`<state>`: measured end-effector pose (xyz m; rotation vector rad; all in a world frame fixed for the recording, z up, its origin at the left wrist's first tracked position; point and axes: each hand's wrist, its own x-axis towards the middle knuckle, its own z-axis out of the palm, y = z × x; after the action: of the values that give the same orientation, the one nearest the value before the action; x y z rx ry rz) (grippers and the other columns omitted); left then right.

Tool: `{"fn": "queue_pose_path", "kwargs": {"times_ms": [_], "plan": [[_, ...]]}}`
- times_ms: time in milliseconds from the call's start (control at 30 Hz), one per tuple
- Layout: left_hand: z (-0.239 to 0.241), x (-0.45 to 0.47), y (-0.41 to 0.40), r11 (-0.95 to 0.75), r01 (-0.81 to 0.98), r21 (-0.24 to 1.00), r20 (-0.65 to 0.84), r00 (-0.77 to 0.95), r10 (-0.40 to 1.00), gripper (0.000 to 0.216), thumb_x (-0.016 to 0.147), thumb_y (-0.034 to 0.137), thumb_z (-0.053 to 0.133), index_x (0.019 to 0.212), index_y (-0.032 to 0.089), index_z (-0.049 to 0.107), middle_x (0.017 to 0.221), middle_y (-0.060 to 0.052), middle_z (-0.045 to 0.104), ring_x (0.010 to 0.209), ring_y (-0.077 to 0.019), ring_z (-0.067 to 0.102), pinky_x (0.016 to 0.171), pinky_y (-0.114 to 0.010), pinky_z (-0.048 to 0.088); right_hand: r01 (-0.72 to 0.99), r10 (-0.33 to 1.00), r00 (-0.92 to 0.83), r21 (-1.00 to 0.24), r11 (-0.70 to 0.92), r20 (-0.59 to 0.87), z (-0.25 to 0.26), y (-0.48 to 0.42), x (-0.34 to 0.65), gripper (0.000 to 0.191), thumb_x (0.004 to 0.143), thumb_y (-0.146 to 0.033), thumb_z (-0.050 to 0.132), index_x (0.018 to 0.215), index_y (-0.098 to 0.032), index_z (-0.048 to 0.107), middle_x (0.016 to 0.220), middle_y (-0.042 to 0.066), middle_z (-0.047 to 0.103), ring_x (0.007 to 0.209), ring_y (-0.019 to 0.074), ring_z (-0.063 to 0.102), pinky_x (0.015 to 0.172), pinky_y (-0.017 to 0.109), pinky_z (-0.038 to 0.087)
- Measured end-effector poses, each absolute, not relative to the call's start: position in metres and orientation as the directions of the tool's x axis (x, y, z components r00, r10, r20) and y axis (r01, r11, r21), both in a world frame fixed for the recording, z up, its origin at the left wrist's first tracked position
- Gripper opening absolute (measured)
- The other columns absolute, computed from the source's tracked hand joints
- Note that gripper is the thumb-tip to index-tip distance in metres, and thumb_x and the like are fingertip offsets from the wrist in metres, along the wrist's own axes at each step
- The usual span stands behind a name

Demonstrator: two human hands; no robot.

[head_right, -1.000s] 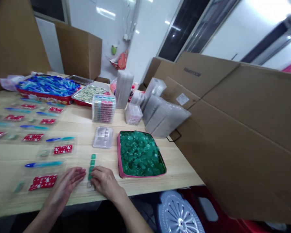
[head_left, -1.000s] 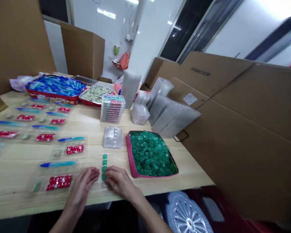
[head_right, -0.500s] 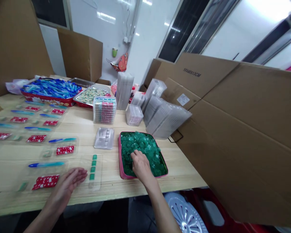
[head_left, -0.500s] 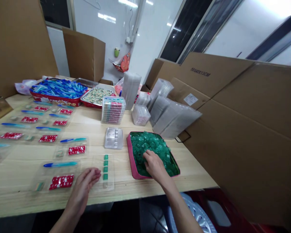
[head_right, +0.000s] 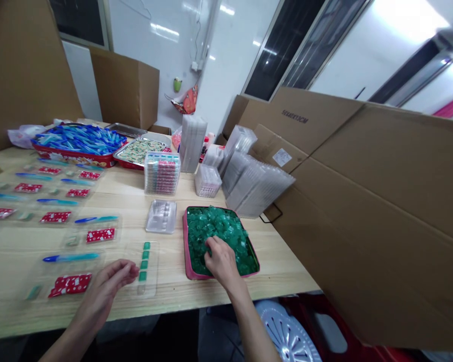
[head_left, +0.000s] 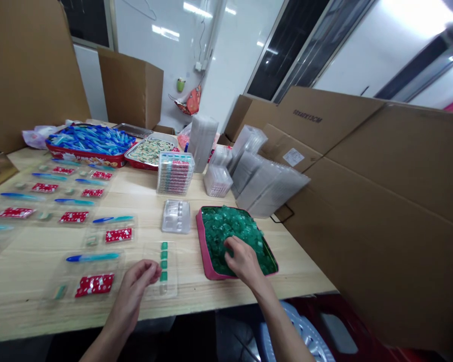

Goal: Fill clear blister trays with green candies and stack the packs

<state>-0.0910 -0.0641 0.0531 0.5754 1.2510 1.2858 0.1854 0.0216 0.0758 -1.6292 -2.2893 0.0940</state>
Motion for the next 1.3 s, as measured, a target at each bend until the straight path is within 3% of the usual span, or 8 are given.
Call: {"fn": "queue_pose_path", "kwargs": {"times_ms": [133, 233, 367, 467, 567, 767, 1100, 1300], "plan": [[0.070, -0.061, -0.052, 0.263, -0.357, 0.896, -0.314, -0.094, 0.945, 0.032, 0.058, 0.036, 0.080, 0.076, 0.013, 0.068, 0.071, -0.005, 0.067, 0.067, -0.0176, 0.062, 0.060, -0.025, 0.047, 0.724, 0.899, -0.291, -0.539, 0.431, 0.328, 0.092, 0.006, 0.173, 0.012, 0.072, -0.010, 0.048, 0.077, -0.020, 0.053, 0.073, 0.001, 0.056, 0.072, 0.0164, 0.056, 0.067, 0.026, 0.044], [0.080, -0.035, -0.043, 0.250, -0.418, 0.873, -0.270, 0.013, 0.963, 0.038, 0.060, 0.031, 0.079, 0.091, 0.014, 0.067, 0.074, -0.003, 0.066, 0.065, -0.0174, 0.062, 0.057, -0.027, 0.049, 0.588, 0.867, -0.384, -0.639, 0.495, 0.318, 0.105, -0.011, 0.152, 0.014, 0.072, -0.009, 0.048, 0.079, -0.020, 0.052, 0.075, 0.000, 0.057, 0.073, 0.0152, 0.056, 0.067, 0.025, 0.044], [0.081, -0.024, -0.041, 0.267, -0.489, 0.830, -0.268, 0.069, 0.961, 0.028, 0.059, 0.028, 0.080, 0.077, 0.013, 0.065, 0.061, -0.002, 0.063, 0.053, -0.0145, 0.059, 0.051, -0.026, 0.047, 0.506, 0.832, -0.460, -0.678, 0.532, 0.310, 0.105, -0.026, 0.126, 0.019, 0.073, -0.005, 0.046, 0.083, -0.020, 0.054, 0.077, 0.001, 0.057, 0.069, 0.0136, 0.054, 0.062, 0.024, 0.043], [0.075, -0.034, -0.047, 0.293, -0.526, 0.798, -0.321, 0.040, 0.946, 0.023, 0.057, 0.026, 0.080, 0.067, 0.013, 0.062, 0.059, -0.002, 0.064, 0.051, -0.0130, 0.059, 0.051, -0.025, 0.048, 0.454, 0.833, -0.476, -0.732, 0.509, 0.284, 0.095, -0.030, 0.114, 0.013, 0.077, -0.010, 0.054, 0.084, -0.020, 0.057, 0.078, 0.001, 0.057, 0.070, 0.0140, 0.054, 0.062, 0.024, 0.043], [0.072, -0.048, -0.054, 0.285, -0.538, 0.793, -0.342, -0.007, 0.940, 0.022, 0.055, 0.021, 0.080, 0.065, 0.014, 0.061, 0.061, -0.001, 0.064, 0.050, -0.0113, 0.058, 0.051, -0.024, 0.049, 0.404, 0.847, -0.469, -0.792, 0.459, 0.251, 0.083, -0.030, 0.103, 0.004, 0.080, -0.018, 0.062, 0.081, -0.019, 0.058, 0.076, 0.001, 0.056, 0.070, 0.0142, 0.053, 0.063, 0.025, 0.043], [0.067, -0.064, -0.061, 0.300, -0.647, 0.701, -0.369, 0.030, 0.929, 0.022, 0.059, 0.026, 0.080, 0.071, 0.012, 0.067, 0.067, -0.004, 0.067, 0.058, -0.0140, 0.062, 0.056, -0.026, 0.051, 0.288, 0.881, -0.436, -0.898, 0.331, 0.185, 0.075, -0.028, 0.088, 0.011, 0.077, -0.022, 0.068, 0.077, -0.019, 0.057, 0.075, -0.001, 0.056, 0.071, 0.0144, 0.056, 0.065, 0.025, 0.045], [0.069, -0.069, -0.068, 0.255, -0.594, 0.763, -0.300, 0.025, 0.954, 0.020, 0.063, 0.028, 0.078, 0.072, 0.012, 0.071, 0.061, -0.007, 0.069, 0.053, -0.0150, 0.062, 0.053, -0.025, 0.049, 0.051, 0.884, -0.465, -0.996, 0.068, 0.036, 0.076, -0.027, 0.084, 0.016, 0.070, -0.027, 0.071, 0.077, -0.017, 0.060, 0.073, 0.000, 0.060, 0.062, 0.0133, 0.058, 0.057, 0.024, 0.047], [0.067, -0.070, -0.069, 0.210, -0.516, 0.831, -0.238, 0.012, 0.971, 0.021, 0.058, 0.015, 0.075, 0.079, 0.012, 0.072, 0.065, -0.005, 0.071, 0.053, -0.0136, 0.061, 0.055, -0.025, 0.050, -0.011, 0.881, -0.473, -1.000, -0.012, -0.006, 0.072, -0.031, 0.079, 0.018, 0.070, -0.027, 0.071, 0.078, -0.018, 0.059, 0.076, 0.000, 0.060, 0.061, 0.0138, 0.061, 0.058, 0.025, 0.048]]}}
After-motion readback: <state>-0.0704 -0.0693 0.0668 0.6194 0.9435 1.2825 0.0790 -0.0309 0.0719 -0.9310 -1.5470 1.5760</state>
